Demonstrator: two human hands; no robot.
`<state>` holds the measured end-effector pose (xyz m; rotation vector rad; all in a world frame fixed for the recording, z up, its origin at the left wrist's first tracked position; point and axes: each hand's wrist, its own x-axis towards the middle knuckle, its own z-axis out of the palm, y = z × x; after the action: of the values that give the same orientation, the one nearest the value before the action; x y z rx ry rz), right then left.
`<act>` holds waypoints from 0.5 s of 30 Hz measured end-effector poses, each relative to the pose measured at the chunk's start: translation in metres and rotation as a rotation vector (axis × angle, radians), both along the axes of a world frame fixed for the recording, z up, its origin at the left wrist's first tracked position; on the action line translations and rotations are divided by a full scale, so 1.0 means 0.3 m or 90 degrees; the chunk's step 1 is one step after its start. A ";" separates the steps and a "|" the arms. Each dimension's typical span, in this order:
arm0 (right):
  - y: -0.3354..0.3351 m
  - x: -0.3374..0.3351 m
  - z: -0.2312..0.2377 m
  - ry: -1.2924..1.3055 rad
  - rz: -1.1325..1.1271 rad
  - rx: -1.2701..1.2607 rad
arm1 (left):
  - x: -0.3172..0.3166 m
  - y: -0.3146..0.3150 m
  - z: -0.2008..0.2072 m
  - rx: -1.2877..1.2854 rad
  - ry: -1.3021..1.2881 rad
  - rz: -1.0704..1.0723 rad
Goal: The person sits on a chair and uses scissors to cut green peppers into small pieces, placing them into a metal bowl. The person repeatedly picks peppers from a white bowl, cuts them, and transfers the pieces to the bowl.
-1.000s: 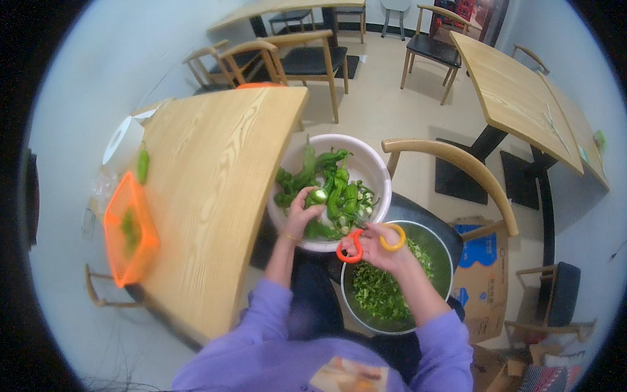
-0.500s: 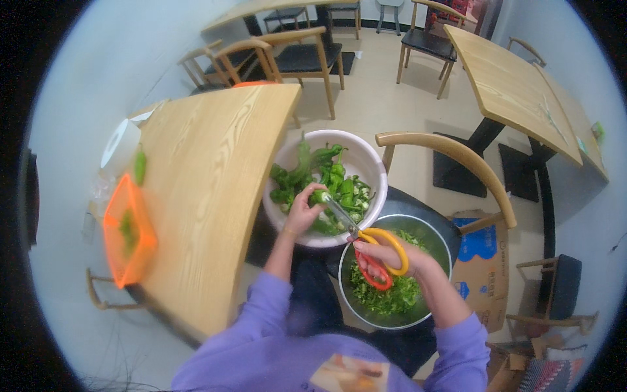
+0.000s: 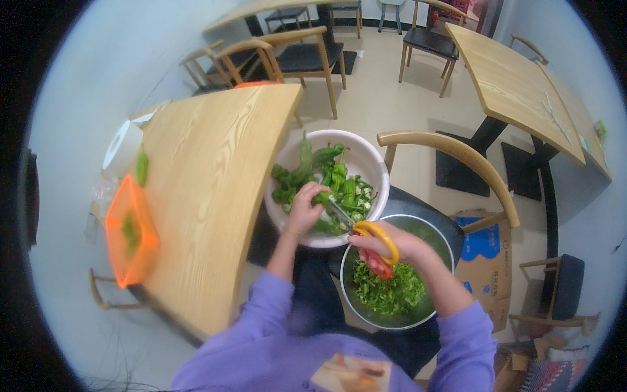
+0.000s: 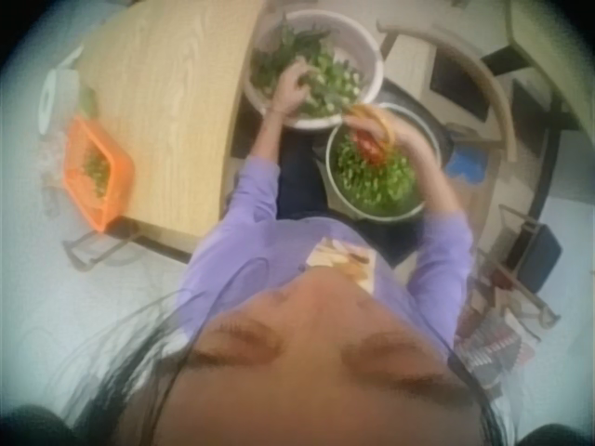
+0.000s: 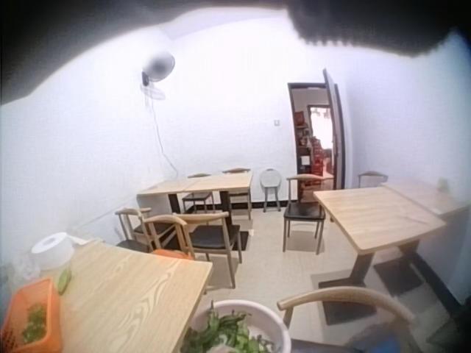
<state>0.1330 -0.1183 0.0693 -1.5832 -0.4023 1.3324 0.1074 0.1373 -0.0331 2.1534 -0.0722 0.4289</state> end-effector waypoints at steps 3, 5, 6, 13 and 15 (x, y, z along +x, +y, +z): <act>0.069 -0.042 -0.045 -0.035 -0.055 -0.035 | -0.006 -0.034 -0.013 0.191 -0.014 0.144; 0.104 -0.061 -0.072 -0.052 -0.080 -0.047 | -0.007 -0.040 -0.021 0.205 -0.014 0.176; 0.108 -0.066 -0.082 -0.036 -0.086 -0.012 | -0.005 -0.039 -0.024 0.210 -0.018 0.193; 0.062 0.011 -0.095 0.074 -0.048 0.002 | -0.015 0.016 -0.016 0.238 -0.048 0.042; 0.095 -0.017 -0.107 0.061 -0.087 0.003 | -0.012 -0.020 -0.024 0.261 -0.030 0.112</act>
<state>0.1280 -0.0898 0.0372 -1.5091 -0.2341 1.2962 0.1038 0.1314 -0.0403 2.5646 0.0046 0.6078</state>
